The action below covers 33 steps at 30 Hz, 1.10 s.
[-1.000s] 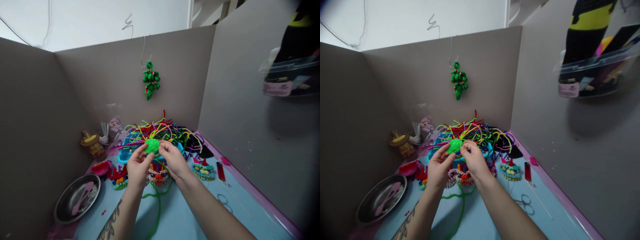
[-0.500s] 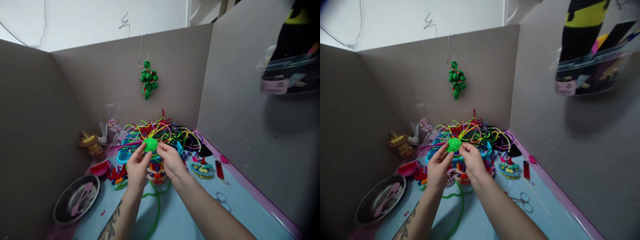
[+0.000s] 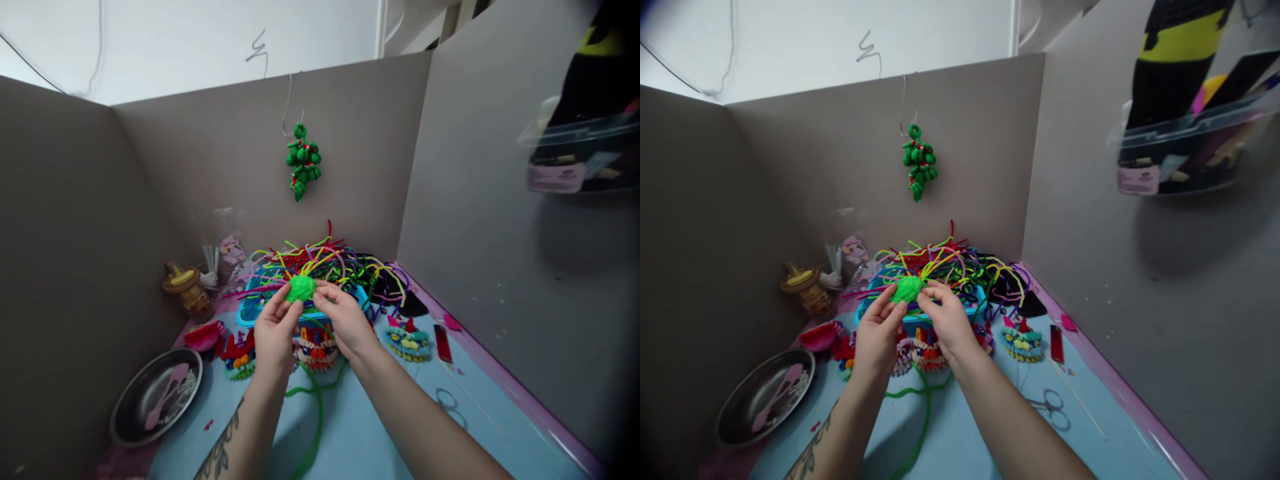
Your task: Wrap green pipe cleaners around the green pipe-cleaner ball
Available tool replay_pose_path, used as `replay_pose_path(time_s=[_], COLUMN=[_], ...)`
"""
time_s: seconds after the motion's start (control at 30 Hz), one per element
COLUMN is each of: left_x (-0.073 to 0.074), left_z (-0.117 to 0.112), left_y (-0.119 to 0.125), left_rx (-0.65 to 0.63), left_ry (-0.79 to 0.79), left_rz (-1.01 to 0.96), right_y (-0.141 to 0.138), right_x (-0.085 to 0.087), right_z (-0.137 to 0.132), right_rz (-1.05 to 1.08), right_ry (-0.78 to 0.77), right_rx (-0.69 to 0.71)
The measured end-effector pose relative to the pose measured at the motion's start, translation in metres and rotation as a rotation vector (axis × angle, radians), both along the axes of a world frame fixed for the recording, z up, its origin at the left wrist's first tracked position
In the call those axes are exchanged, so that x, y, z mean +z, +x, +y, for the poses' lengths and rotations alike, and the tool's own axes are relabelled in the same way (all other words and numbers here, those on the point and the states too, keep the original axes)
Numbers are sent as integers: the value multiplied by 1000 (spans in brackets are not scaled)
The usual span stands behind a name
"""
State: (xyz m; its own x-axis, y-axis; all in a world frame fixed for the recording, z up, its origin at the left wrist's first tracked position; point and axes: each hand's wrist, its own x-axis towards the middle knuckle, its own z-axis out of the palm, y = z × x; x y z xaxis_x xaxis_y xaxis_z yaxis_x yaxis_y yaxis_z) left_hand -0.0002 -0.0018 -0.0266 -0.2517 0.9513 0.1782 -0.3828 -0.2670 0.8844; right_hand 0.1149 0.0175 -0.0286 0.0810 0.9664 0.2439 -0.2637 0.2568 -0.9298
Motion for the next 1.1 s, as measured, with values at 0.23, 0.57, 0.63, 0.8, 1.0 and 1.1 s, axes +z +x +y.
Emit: replay_pose_path(time_s=[0.23,0.57,0.63,0.8,1.0,1.1], left_x=[2,16,19,15,9,11], left_z=[-3,-10,-9,-5,-8,-10], left_y=[3,1,-2,-2,8,7], left_rx=[-1,-92,-121,-192,-224,-230], left_ry=[-19,-88,-127,-178,-191,-175], left_rz=[72,-102,-175,-254,-296,-277], right_y=[-2,10,12,3,2,9], right_x=[-2,3,3,1,-1,2], right_z=[-1,-1,1,0,-1,0], right_rz=[-22,-107,-142,-129,-64,-85], right_ry=[29,82,83,135,147,124], right_rx=[-30,78,156,169,91,139])
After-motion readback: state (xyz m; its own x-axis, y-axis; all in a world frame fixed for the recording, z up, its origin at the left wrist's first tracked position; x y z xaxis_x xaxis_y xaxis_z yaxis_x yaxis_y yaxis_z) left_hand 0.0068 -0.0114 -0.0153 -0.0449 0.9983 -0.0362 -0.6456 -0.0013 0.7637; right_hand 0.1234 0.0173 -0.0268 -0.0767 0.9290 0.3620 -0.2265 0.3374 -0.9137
